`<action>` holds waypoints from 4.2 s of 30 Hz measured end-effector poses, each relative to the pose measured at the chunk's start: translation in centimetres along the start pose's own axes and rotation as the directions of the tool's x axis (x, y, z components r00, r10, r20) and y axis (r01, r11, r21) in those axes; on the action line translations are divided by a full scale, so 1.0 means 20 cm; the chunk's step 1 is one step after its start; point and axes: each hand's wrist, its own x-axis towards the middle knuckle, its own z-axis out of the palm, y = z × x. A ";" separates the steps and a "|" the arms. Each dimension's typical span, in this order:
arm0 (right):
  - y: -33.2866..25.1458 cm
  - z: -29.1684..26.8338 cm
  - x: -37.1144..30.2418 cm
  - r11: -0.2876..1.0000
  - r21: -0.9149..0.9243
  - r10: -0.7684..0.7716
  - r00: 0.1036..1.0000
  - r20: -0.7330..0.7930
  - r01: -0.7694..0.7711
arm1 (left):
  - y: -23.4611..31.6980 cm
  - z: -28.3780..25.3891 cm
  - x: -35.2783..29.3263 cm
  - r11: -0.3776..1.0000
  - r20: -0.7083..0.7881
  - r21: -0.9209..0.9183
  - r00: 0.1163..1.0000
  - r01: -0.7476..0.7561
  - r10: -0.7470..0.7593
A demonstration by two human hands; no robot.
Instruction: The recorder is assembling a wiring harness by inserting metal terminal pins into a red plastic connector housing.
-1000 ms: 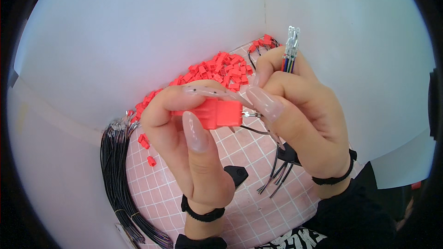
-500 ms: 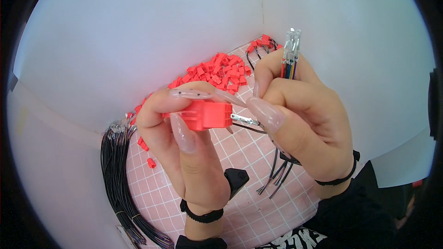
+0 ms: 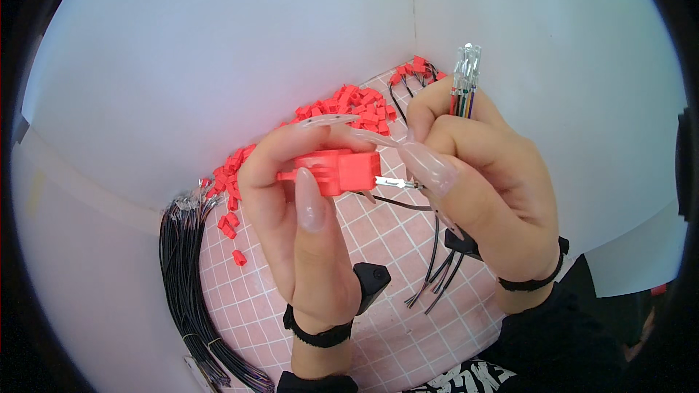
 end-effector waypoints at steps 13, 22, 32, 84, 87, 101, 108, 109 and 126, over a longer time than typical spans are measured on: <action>-0.01 0.01 -0.01 0.890 -0.366 -0.333 0.936 -0.112 0.273 | 0.04 -0.01 -0.01 0.996 0.047 -0.018 0.995 0.090 -0.090; 0.01 0.02 -0.01 0.912 -0.288 -0.342 0.929 -0.142 0.292 | 0.01 0.00 -0.01 0.998 0.079 -0.062 0.997 0.013 -0.008; -0.01 0.01 -0.03 0.965 -0.174 -0.221 0.964 -0.148 0.195 | -0.03 -0.02 -0.01 0.977 0.152 0.100 0.973 -0.188 0.172; -0.05 0.02 -0.03 0.950 -0.224 -0.274 0.924 -0.267 0.217 | 0.03 0.03 -0.01 0.992 0.045 0.007 0.991 -0.124 0.124; -0.04 0.03 -0.03 0.943 -0.233 -0.293 0.924 -0.244 0.238 | 0.04 0.02 -0.01 0.996 0.058 0.023 0.994 -0.089 0.088; 0.00 -0.01 -0.04 0.935 -0.225 -0.312 0.936 -0.161 0.273 | 0.04 0.02 -0.03 0.999 0.052 0.025 0.998 -0.043 0.042; 0.00 -0.01 -0.03 0.921 -0.288 -0.326 0.924 -0.200 0.263 | 0.06 0.01 -0.02 0.994 0.059 0.087 0.996 -0.064 0.059; 0.00 -0.01 -0.02 0.896 -0.310 -0.376 0.914 -0.155 0.317 | 0.06 0.00 -0.02 0.987 0.085 0.144 0.994 -0.077 0.065; 0.00 -0.07 -0.02 0.963 -0.145 -0.230 0.973 0.011 0.229 | 0.04 0.02 -0.03 0.985 0.026 0.140 0.995 -0.102 0.099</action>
